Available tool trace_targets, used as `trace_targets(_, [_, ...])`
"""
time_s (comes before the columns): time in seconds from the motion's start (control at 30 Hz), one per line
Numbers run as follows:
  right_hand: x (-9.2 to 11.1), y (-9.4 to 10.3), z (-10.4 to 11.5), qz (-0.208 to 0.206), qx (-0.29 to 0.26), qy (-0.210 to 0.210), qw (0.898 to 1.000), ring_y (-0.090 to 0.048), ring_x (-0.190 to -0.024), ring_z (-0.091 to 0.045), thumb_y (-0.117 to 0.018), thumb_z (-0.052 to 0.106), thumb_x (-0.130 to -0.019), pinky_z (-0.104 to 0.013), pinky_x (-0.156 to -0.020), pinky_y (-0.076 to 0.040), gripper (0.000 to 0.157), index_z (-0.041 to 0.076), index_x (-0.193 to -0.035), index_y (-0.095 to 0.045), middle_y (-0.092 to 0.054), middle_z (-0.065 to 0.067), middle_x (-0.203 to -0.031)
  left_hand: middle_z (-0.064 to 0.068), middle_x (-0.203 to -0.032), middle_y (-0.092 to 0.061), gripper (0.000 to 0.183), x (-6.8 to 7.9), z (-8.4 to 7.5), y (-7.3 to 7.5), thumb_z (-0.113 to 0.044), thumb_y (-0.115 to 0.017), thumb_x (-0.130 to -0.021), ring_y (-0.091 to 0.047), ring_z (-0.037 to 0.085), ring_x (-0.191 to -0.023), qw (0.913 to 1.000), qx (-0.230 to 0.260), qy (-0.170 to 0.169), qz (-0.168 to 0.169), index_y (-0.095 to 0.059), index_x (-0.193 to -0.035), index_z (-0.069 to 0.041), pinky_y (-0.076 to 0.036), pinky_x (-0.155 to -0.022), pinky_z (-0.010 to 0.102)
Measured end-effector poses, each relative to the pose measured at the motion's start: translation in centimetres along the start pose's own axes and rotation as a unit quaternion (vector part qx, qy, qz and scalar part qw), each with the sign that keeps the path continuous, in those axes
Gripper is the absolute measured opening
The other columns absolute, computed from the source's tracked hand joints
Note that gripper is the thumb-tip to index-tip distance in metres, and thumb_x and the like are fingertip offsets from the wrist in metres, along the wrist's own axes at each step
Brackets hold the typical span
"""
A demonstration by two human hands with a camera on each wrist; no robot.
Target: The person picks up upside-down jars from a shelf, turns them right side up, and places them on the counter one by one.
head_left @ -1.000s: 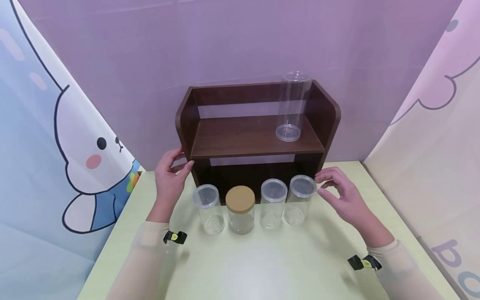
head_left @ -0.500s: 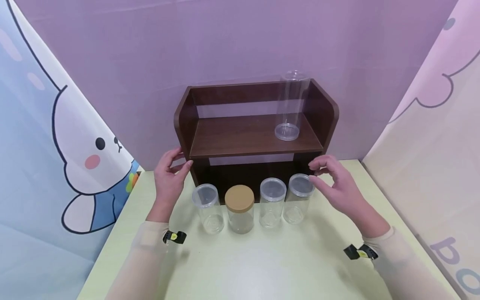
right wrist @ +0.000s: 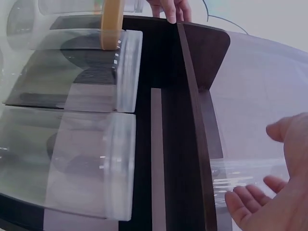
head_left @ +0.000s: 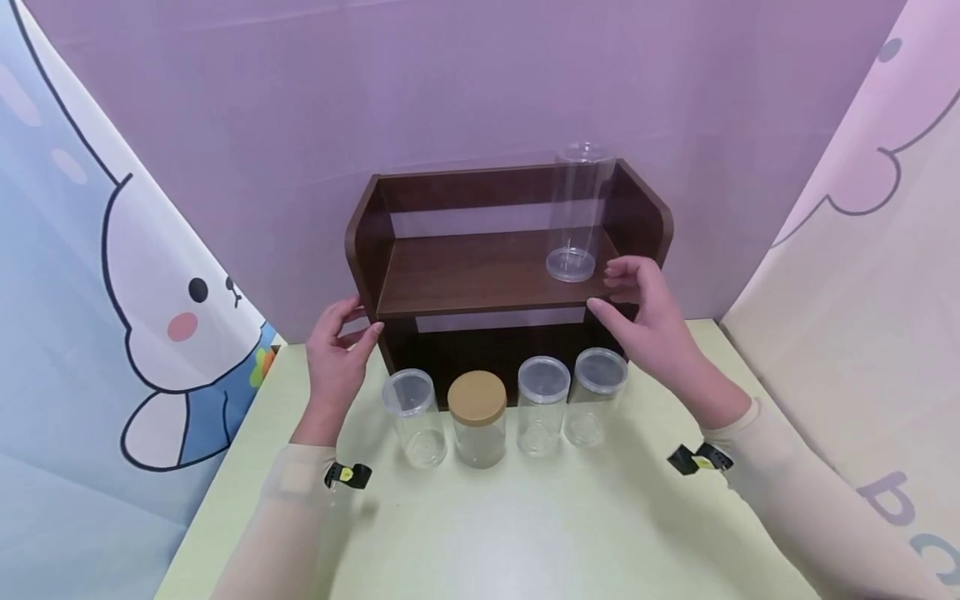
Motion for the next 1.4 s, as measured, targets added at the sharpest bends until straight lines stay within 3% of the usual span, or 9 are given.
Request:
trace_targets(0.13, [-1.5, -0.2, 0.4, 0.004, 0.009, -0.041, 0.999, -0.059, -0.131, -0.039, -0.078, 0.011, -0.104, -0.051, -0.114, -0.049, 0.058, -0.006, -0.148, -0.044, -0.053, -0.022, -0.147, 0.009, -0.135, -0.07, 0.05, -0.1, -0.1, 0.0, 0.001, -0.084, -0.096, -0.068, 0.014, -0.122, 1.0, -0.001, 0.0, 0.001, -0.072, -0.144, -0.008, -0.06, -0.095, 0.019])
trace_targets(0.23, [-2.6, -0.5, 0.5, 0.017, 0.01, -0.075, 0.997, -0.054, -0.138, -0.042, -0.078, 0.015, -0.104, -0.057, -0.118, -0.046, 0.067, -0.006, -0.154, -0.038, -0.048, -0.025, -0.152, 0.012, -0.134, -0.07, 0.051, -0.1, -0.1, 0.0, 0.004, -0.084, -0.095, -0.068, 0.011, -0.121, 1.0, -0.006, 0.003, -0.003, -0.072, -0.143, -0.006, -0.06, -0.094, 0.018])
trace_targets(0.47, [-4.5, -1.4, 0.4, 0.023, 0.018, -0.129, 0.991, -0.041, -0.15, -0.042, -0.078, 0.024, -0.104, -0.059, -0.123, -0.041, 0.087, -0.003, -0.165, -0.022, -0.033, -0.027, -0.164, 0.017, -0.134, -0.068, 0.052, -0.1, 0.2, -0.2, 0.008, -0.084, -0.094, -0.067, 0.009, -0.12, 0.9999, -0.006, 0.009, -0.006, -0.071, -0.143, -0.002, -0.059, -0.093, 0.016])
trace_targets(0.63, [-5.5, -1.9, -0.1, 0.013, 0.026, -0.154, 0.988, -0.036, -0.155, -0.04, -0.078, 0.03, -0.103, -0.058, -0.126, -0.037, 0.094, 0.001, -0.168, -0.016, -0.03, -0.026, -0.167, 0.013, -0.134, -0.069, 0.051, -0.1, 0.2, -0.2, 0.005, -0.084, -0.095, -0.068, 0.01, -0.12, 1.0, 0.002, 0.008, -0.003, -0.072, -0.143, -0.005, -0.06, -0.093, 0.017])
trace_targets(0.97, [-7.1, -2.6, -0.9, -0.02, 0.012, -0.145, 0.989, -0.04, -0.154, -0.036, -0.084, 0.035, -0.099, -0.058, -0.123, -0.042, 0.098, 0.011, -0.168, -0.019, -0.034, -0.023, -0.165, 0.005, -0.135, -0.07, 0.049, 0.0, 0.2, -0.1, -0.002, -0.084, -0.098, -0.068, 0.015, -0.122, 1.0, 0.004, 0.002, 0.005, -0.071, -0.145, -0.009, -0.061, -0.096, 0.023])
trace_targets(1.2, [-8.3, -2.9, -1.3, -0.029, 0.0, -0.178, 0.984, -0.044, -0.153, -0.035, -0.087, 0.031, -0.096, -0.054, -0.124, -0.042, 0.1, 0.01, -0.169, -0.021, -0.041, -0.023, -0.165, 0.013, -0.134, -0.069, 0.051, 0.0, 0.1, -0.2, 0.005, -0.083, -0.096, -0.068, 0.012, -0.12, 1.0, 0.003, 0.002, 0.001, -0.071, -0.144, -0.005, -0.059, -0.094, 0.018])
trace_targets(1.4, [-8.9, -3.1, -1.2, -0.019, 0.003, -0.201, 0.979, -0.045, -0.151, -0.037, -0.089, 0.029, -0.095, -0.053, -0.124, -0.042, 0.103, 0.008, -0.17, -0.021, -0.041, -0.023, -0.165, 0.012, -0.134, -0.069, 0.05, 0.0, 0.1, -0.2, 0.004, -0.083, -0.096, -0.068, 0.012, -0.12, 1.0, 0.007, 0.003, 0.001, -0.071, -0.144, -0.005, -0.059, -0.094, 0.018])
Point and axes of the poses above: each hand's wrist, its own x-axis away from the middle knuckle, its own y-axis out of the back of the hand, z = x × y, the point moved 1 cm from there along -x, towards the middle knuckle
